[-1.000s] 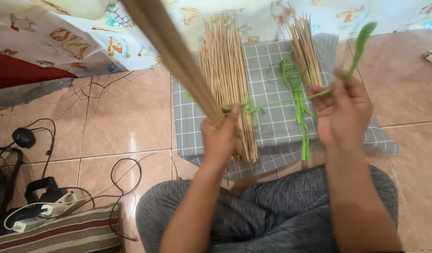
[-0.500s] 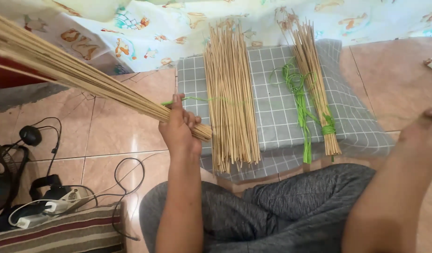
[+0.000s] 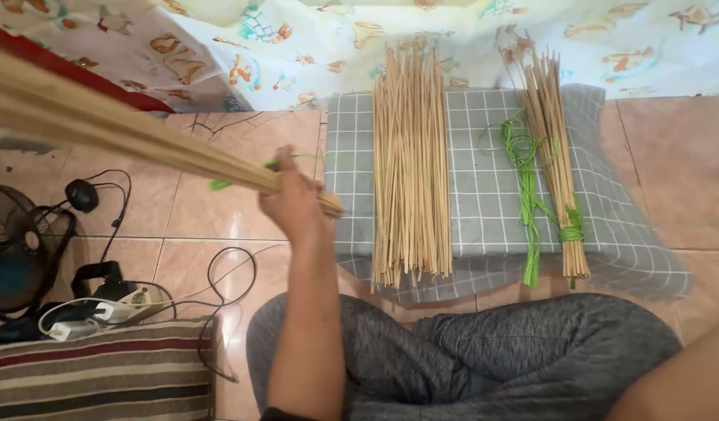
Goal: Gathering thin wooden sticks into bundles and tying them with green plastic strips.
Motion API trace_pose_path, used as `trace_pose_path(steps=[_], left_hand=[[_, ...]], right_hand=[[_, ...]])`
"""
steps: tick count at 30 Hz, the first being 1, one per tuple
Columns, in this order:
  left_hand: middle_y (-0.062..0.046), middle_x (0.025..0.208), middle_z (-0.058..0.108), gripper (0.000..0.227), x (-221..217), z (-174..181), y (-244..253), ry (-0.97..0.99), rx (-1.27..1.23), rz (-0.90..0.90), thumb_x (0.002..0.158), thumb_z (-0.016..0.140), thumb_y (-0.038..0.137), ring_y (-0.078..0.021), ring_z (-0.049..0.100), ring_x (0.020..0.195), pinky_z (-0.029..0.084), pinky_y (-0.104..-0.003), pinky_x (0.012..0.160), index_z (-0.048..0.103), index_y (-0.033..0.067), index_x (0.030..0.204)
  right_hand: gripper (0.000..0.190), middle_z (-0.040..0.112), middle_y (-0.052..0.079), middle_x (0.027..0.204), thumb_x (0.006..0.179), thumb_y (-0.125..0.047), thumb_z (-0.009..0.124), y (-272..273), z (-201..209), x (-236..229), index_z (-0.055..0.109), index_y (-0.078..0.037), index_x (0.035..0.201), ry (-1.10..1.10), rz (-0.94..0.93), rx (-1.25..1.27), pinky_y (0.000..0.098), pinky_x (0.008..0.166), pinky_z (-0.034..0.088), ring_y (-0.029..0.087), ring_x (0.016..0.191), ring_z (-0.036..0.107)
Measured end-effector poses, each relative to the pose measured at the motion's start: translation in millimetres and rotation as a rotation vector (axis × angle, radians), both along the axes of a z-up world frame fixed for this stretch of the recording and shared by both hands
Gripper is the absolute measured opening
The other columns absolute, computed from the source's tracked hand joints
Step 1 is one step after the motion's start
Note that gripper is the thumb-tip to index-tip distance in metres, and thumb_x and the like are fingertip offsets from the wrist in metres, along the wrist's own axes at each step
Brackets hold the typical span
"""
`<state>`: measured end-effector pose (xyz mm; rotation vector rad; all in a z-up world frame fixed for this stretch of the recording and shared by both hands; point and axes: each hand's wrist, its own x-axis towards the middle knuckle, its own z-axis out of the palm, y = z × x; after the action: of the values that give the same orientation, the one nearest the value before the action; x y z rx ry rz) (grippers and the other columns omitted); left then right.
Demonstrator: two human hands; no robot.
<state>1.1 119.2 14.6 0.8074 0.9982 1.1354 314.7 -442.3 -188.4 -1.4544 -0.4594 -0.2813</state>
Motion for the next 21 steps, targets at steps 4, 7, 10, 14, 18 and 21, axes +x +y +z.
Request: trace_pose_path(steps=[4, 7, 10, 14, 18, 21], left_hand=[[0.002, 0.058, 0.047, 0.021, 4, 15, -44, 0.061, -0.037, -0.187, 0.091, 0.073, 0.024, -0.0074, 0.05, 0.044, 0.043, -0.021, 0.043, 0.063, 0.0067, 0.097], [0.003, 0.061, 0.049, 0.024, 6, 22, -81, 0.141, -0.046, -0.446, 0.094, 0.075, 0.022, -0.0066, 0.05, 0.044, 0.047, -0.021, 0.044, 0.059, 0.0051, 0.102], [0.001, 0.068, 0.05, 0.026, 5, 20, -107, 0.2, -0.007, -0.77, 0.098, 0.069, 0.025, -0.0089, 0.054, 0.05, 0.053, -0.024, 0.048, 0.055, 0.0055, 0.106], [-0.004, 0.062, 0.06, 0.028, 6, -16, -116, 0.063, 0.105, -0.999, 0.097, 0.073, 0.03, -0.012, 0.059, 0.046, 0.055, -0.027, 0.051, 0.07, 0.0023, 0.103], [-0.003, 0.055, 0.061, 0.026, 3, -3, -100, -0.001, 0.141, -0.931, 0.096, 0.073, 0.027, -0.0111, 0.057, 0.042, 0.054, -0.026, 0.048, 0.072, 0.0014, 0.101], [-0.002, 0.046, 0.046, 0.026, 2, 5, -95, -0.13, 0.059, -0.919, 0.1, 0.068, 0.022, -0.0099, 0.045, 0.039, 0.051, -0.026, 0.048, 0.072, -0.0038, 0.105]], right_hand=[[0.037, 0.06, 0.022, 0.122, 0.09, -0.005, 0.068, 140, 105, -102, 0.059, 0.003, 0.125, -0.055, 0.133, -0.147, 0.0486, 0.1, 0.043, 0.038, 0.118, 0.055], [0.045, 0.062, 0.025, 0.126, 0.088, -0.006, 0.072, 215, 165, -182, 0.058, 0.005, 0.13, -0.083, 0.203, -0.268, 0.053, 0.103, 0.043, 0.042, 0.121, 0.056], [0.053, 0.063, 0.029, 0.13, 0.087, -0.007, 0.075, 271, 202, -224, 0.058, 0.008, 0.135, -0.124, 0.274, -0.376, 0.0574, 0.105, 0.043, 0.046, 0.125, 0.057], [0.051, 0.069, 0.024, 0.116, 0.089, -0.004, 0.073, 311, 196, -246, 0.059, 0.007, 0.137, 0.019, 0.38, -0.349, 0.0534, 0.097, 0.051, 0.037, 0.109, 0.065], [0.034, 0.053, 0.004, 0.06, 0.098, -0.003, 0.061, 294, 182, -234, 0.061, 0.001, 0.132, 0.235, 0.421, -0.239, 0.0232, 0.048, 0.042, 0.008, 0.049, 0.048], [0.04, 0.05, 0.001, 0.06, 0.095, 0.0, 0.06, 283, 192, -235, 0.056, 0.0, 0.134, 0.301, 0.516, -0.158, 0.0205, 0.042, 0.038, 0.005, 0.044, 0.042]])
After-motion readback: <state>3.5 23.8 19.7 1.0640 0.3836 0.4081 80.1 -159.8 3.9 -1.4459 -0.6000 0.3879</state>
